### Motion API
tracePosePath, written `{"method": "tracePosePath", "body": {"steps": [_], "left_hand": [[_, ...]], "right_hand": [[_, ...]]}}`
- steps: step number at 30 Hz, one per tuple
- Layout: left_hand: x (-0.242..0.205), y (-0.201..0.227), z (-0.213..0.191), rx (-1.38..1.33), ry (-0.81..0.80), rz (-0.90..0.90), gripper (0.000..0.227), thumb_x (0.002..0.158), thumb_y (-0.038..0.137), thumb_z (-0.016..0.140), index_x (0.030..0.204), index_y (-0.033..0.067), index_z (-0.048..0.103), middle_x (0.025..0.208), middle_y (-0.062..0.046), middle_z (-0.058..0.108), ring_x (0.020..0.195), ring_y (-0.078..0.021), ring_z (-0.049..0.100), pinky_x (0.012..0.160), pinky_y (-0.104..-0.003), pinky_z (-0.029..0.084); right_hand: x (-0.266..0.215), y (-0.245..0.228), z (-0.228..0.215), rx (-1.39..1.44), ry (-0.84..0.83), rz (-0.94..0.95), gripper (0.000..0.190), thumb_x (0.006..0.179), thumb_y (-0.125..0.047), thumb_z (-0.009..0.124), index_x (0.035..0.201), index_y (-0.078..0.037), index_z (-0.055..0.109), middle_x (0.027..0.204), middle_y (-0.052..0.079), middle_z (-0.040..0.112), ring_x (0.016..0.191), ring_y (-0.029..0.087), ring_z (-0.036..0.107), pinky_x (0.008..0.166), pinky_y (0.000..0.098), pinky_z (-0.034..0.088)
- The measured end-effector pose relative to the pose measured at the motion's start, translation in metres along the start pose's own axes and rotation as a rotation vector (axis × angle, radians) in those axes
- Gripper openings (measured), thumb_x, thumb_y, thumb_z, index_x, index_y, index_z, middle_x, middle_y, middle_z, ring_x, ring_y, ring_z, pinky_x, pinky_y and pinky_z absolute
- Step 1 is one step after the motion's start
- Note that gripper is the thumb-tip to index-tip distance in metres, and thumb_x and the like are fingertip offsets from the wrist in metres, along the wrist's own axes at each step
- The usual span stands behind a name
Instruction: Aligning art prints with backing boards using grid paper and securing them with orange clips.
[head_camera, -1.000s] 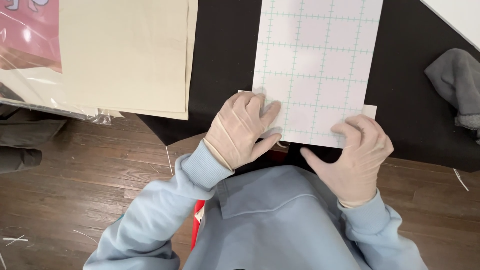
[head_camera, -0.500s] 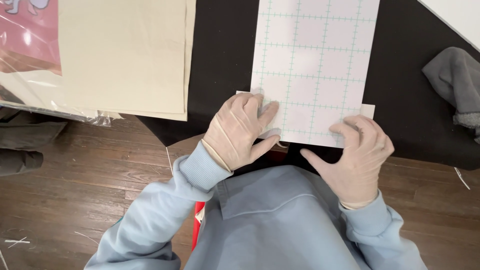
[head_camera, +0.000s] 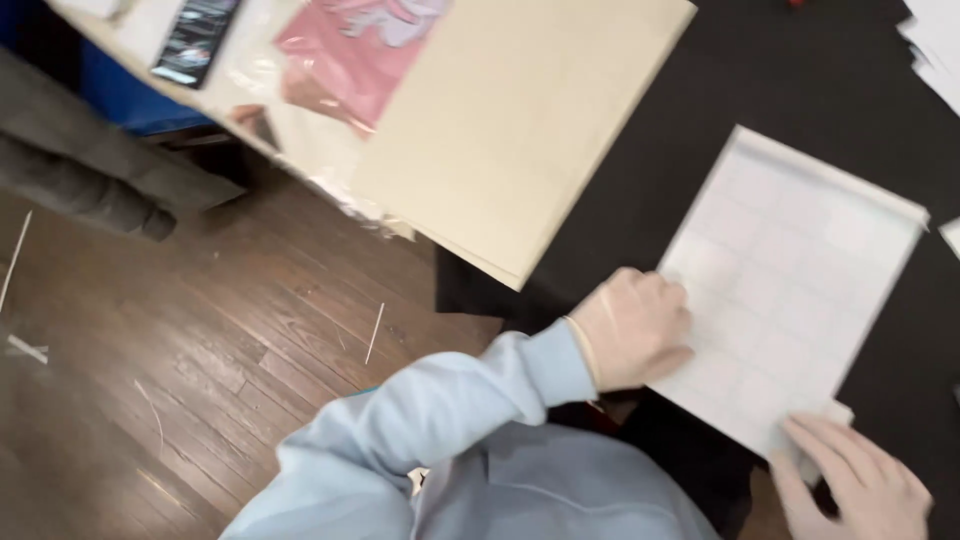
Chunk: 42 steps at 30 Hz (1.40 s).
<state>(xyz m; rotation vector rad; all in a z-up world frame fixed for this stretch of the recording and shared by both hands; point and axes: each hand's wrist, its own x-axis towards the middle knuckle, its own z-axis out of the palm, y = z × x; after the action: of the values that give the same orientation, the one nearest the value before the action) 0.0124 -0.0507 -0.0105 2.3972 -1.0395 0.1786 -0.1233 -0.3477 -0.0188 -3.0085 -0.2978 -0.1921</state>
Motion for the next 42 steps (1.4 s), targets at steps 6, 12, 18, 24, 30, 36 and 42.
{"method": "tracePosePath", "body": {"steps": [6, 12, 18, 24, 30, 36, 42], "left_hand": [[-0.012, -0.01, -0.025, -0.019, 0.101, 0.006, 0.036, 0.087, 0.042, 0.069, 0.099, 0.0081, 0.067, 0.085, -0.008, 0.058, 0.079, -0.027, 0.06, 0.071, -0.043, 0.046], [-0.075, -0.039, -0.066, -0.267, 0.361, -0.111, 0.029, 0.097, 0.029, 0.071, 0.118, 0.0087, 0.071, 0.094, -0.005, 0.064, 0.086, -0.0236, 0.063, 0.076, -0.036, 0.05], [-0.143, -0.074, -0.097, -0.344, 0.618, -0.301, 0.017, 0.096, 0.009, 0.074, 0.113, 0.0091, 0.071, 0.098, -0.004, 0.068, 0.09, -0.0224, 0.066, 0.077, -0.035, 0.052], [-0.203, -0.088, -0.077, -0.295, 0.637, -0.53, 0.015, 0.09, 0.006, 0.078, 0.104, 0.0092, 0.073, 0.094, -0.004, 0.07, 0.084, -0.0228, 0.068, 0.073, -0.035, 0.054], [-0.264, -0.101, -0.019, -0.217, 0.517, -0.747, 0.014, 0.081, 0.008, 0.082, 0.094, 0.0102, 0.077, 0.084, -0.002, 0.072, 0.075, -0.0196, 0.07, 0.066, -0.033, 0.055], [-0.278, -0.105, 0.007, -0.293, 0.476, -0.855, 0.01, 0.081, 0.008, 0.083, 0.09, 0.0101, 0.078, 0.081, -0.003, 0.073, 0.072, -0.0198, 0.07, 0.063, -0.033, 0.056], [-0.272, -0.109, 0.003, -0.348, 0.447, -0.882, 0.009, 0.081, 0.007, 0.081, 0.09, 0.0078, 0.077, 0.082, -0.005, 0.073, 0.075, -0.0218, 0.07, 0.066, -0.035, 0.056]], "right_hand": [[0.03, 0.099, 0.066, 0.097, -0.124, -0.108, 0.018, 0.094, -0.007, 0.066, 0.109, -0.008, 0.076, 0.106, 0.012, 0.076, 0.099, 0.021, 0.076, 0.095, 0.0329, 0.063], [0.208, 0.111, 0.117, 0.001, -0.405, -0.578, 0.037, 0.079, -0.025, 0.072, 0.115, -0.015, 0.076, 0.106, 0.005, 0.081, 0.098, 0.02, 0.079, 0.089, 0.0356, 0.062], [0.436, -0.05, 0.126, 0.7, -0.527, -0.26, 0.045, 0.101, -0.026, 0.064, 0.135, 0.003, 0.067, 0.12, 0.018, 0.073, 0.107, 0.026, 0.072, 0.092, 0.037, 0.056], [0.645, -0.158, 0.163, 0.634, 0.014, -0.589, 0.032, 0.112, -0.01, 0.056, 0.137, 0.009, 0.059, 0.135, 0.027, 0.065, 0.126, 0.035, 0.064, 0.111, 0.0446, 0.051], [0.689, -0.207, 0.17, 0.423, -0.021, -0.527, 0.034, 0.108, -0.014, 0.055, 0.131, 0.006, 0.069, 0.126, 0.028, 0.069, 0.122, 0.041, 0.064, 0.104, 0.0445, 0.048], [0.705, -0.237, 0.175, 0.526, -0.26, -0.258, 0.031, 0.098, -0.012, 0.055, 0.118, -0.003, 0.078, 0.106, 0.02, 0.075, 0.098, 0.031, 0.07, 0.091, 0.0395, 0.054], [0.713, -0.221, 0.173, 0.896, -0.418, -0.094, 0.016, 0.099, -0.008, 0.064, 0.111, -0.003, 0.074, 0.098, 0.003, 0.073, 0.077, 0.013, 0.069, 0.064, 0.0251, 0.059]]}}
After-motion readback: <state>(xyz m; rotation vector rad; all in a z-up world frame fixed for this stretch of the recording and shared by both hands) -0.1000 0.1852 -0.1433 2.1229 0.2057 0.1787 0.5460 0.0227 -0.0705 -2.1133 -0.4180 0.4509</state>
